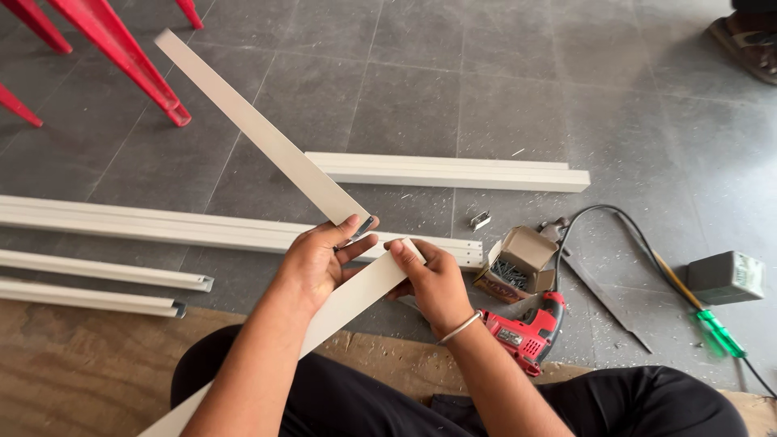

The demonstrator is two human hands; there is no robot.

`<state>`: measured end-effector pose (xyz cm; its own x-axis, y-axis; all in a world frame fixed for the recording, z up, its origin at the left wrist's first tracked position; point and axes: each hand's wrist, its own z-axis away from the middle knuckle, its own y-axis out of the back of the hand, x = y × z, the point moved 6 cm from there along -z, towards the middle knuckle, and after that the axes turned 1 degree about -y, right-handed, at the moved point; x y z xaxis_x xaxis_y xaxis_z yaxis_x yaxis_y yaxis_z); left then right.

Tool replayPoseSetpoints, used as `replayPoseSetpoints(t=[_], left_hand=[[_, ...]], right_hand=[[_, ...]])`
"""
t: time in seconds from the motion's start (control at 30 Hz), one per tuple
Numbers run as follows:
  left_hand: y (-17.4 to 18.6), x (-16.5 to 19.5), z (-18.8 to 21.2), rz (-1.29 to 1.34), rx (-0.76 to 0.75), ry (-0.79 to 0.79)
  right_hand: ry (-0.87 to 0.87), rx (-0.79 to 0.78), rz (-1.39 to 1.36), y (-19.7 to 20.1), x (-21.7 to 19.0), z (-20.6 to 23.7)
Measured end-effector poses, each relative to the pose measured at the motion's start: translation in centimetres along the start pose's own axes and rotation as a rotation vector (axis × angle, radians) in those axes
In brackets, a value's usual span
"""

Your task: The person drills holes into a white metal frame using a red power drill, then switches to a screwdriver bit to fasten screws into the frame. They assemble multiple white metal pieces into a rectangular structure on the floor.

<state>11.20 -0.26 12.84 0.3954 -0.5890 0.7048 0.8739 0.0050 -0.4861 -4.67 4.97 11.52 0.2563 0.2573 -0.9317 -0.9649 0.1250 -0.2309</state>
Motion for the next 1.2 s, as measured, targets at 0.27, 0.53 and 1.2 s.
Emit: replayPoseSetpoints(t=[0.27,0.53,1.2], left_hand=[[-1.2,-0.4,-2.5,-0.028,-0.014,0.106],[-1.0,0.3,-2.6,-0.099,-0.014,-0.065],[-0.5,1.0,-2.4,0.143,-0.051,-0.210]], right_hand=[[0.213,0.117,0.455,1.0,-3.3,-1.1],[0.770,0.424,0.987,-2.7,-7.6,2.6],[0.879,0.630,1.089,-6.9,-7.8,2.5]])
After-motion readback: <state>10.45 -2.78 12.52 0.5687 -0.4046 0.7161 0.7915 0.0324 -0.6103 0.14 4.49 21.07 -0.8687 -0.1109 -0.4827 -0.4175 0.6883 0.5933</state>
